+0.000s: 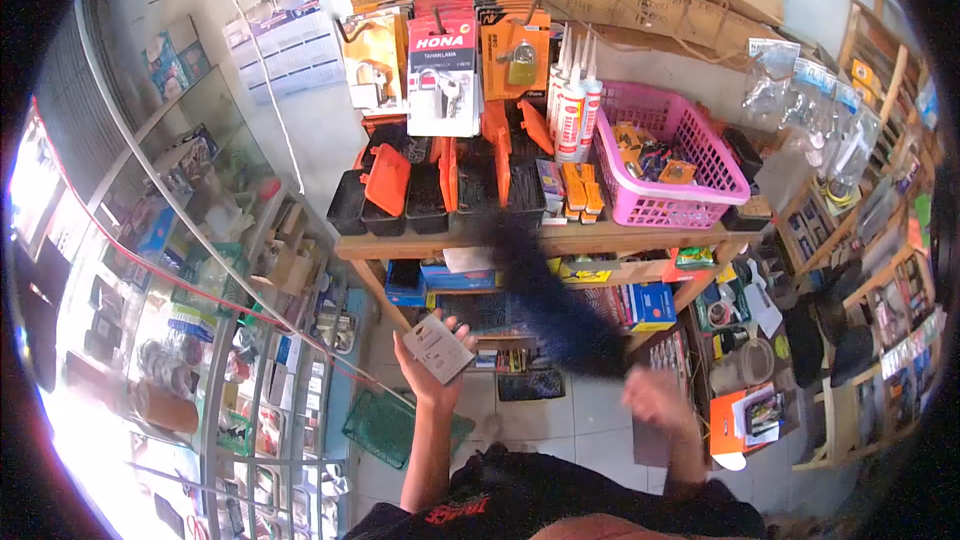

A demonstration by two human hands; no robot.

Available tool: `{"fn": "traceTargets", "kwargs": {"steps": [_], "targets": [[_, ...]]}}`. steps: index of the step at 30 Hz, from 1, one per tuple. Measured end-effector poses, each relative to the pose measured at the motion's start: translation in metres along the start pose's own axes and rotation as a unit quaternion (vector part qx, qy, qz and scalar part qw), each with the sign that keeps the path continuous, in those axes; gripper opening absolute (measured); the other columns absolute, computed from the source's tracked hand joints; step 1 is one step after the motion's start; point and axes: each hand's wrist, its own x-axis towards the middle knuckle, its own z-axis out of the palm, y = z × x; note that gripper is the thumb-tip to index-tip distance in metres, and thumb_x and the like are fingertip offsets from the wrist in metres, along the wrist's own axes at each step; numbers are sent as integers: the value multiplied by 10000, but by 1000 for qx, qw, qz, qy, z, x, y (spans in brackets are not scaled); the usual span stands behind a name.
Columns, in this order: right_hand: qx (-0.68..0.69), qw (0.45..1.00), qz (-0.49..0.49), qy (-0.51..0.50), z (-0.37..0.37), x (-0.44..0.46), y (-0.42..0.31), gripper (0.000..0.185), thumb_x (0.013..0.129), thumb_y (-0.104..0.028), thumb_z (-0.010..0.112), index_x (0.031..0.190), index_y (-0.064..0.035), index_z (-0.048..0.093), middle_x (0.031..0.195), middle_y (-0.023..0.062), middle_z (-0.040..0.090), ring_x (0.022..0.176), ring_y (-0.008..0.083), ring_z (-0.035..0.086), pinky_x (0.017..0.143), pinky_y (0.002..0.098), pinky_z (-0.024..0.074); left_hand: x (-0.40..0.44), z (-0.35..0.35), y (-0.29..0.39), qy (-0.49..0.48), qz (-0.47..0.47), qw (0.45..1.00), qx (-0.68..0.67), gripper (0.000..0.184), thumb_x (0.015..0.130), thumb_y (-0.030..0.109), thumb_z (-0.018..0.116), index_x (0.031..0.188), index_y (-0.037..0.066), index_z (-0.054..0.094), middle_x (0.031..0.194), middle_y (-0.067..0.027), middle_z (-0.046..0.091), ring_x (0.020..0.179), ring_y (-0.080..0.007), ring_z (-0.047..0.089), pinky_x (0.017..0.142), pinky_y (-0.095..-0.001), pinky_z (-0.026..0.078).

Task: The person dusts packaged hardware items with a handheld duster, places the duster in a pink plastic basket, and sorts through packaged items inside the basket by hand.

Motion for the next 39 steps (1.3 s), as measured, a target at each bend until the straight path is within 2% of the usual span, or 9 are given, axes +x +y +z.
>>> {"fn": "traceTargets", "kwargs": {"steps": [5, 11, 14, 24, 25, 27, 31, 37, 39], "targets": [[54, 960, -104, 254, -55, 12, -97, 262, 977, -324, 554, 942, -70, 612, 619, -71, 440, 450, 18, 362, 405, 184, 268, 3, 0, 0, -35, -31, 999, -3, 689, 945, 639, 354, 1279, 52, 494, 979, -91, 568, 867, -244, 546, 766, -419, 465], [43, 970, -180, 156, -131, 94, -127, 222, 892, -163, 664, 1067, -66, 569, 777, -28, 521, 580, 53, 497, 490, 194, 405, 0, -4, -5, -99, -44, 993, 46, 691, 922, 646, 415, 1345, 101, 419, 953, -21, 478, 804, -162, 474, 726, -335, 439], [43, 968, -152, 193, -154, 135, -169, 201, 904, -209, 654, 1051, -83, 599, 888, -24, 622, 813, 79, 599, 727, 257, 503, 1, -9, -5, -98, -47, 993, 46, 617, 926, 548, 510, 1359, 122, 400, 979, -9, 471, 847, -149, 469, 774, -322, 430], [-145, 944, -180, 237, -133, 174, -198, 530, 927, -286, 647, 1352, -6, 499, 1153, 114, 636, 945, 142, 637, 865, 290, 477, 4, -12, 2, -142, -13, 984, 103, 304, 923, 249, 650, 1143, 197, 447, 937, 4, 425, 899, -151, 445, 836, -351, 409], [-341, 793, -375, 338, -123, 180, -191, 425, 927, -249, 630, 1280, -21, 565, 1199, 116, 623, 1092, 188, 587, 926, 316, 444, 5, -5, 2, -165, -15, 978, 124, 285, 933, 239, 636, 1139, 196, 444, 924, 5, 414, 896, -151, 441, 835, -352, 407], [-339, 688, -521, 376, -62, 160, -207, 317, 879, -210, 669, 1146, -42, 634, 919, 110, 667, 910, 242, 643, 859, 358, 470, 10, 24, 5, -211, -7, 966, 150, 199, 974, 178, 562, 1109, 175, 416, 891, -6, 395, 832, -147, 446, 766, -313, 423], [-374, 767, -520, 33, 27, 119, -194, 313, 818, -207, 718, 1074, -45, 637, 889, 107, 664, 841, 280, 645, 788, 379, 495, 35, 86, 10, -273, 63, 928, 247, 178, 998, 142, 513, 1108, 145, 373, 899, -24, 445, 792, -132, 491, 731, -277, 453], [-375, 772, -514, 8, 65, 104, -210, 323, 859, -263, 694, 1082, -34, 644, 894, 174, 655, 779, 308, 659, 658, 337, 510, 18, 205, 11, -306, 149, 897, 282, 261, 970, 49, 533, 1147, 72, 342, 1099, -96, 538, 1059, -184, 528, 915, -351, 439], [-239, 741, -623, 80, 65, 111, -227, 296, 892, -240, 660, 1075, -8, 636, 908, 155, 667, 781, 249, 662, 687, 321, 506, 11, 232, 15, -344, 251, 845, 322, 420, 958, 33, 531, 1313, 16, 307, 1246, -130, 498, 1167, -194, 488, 1005, -339, 386]]}}
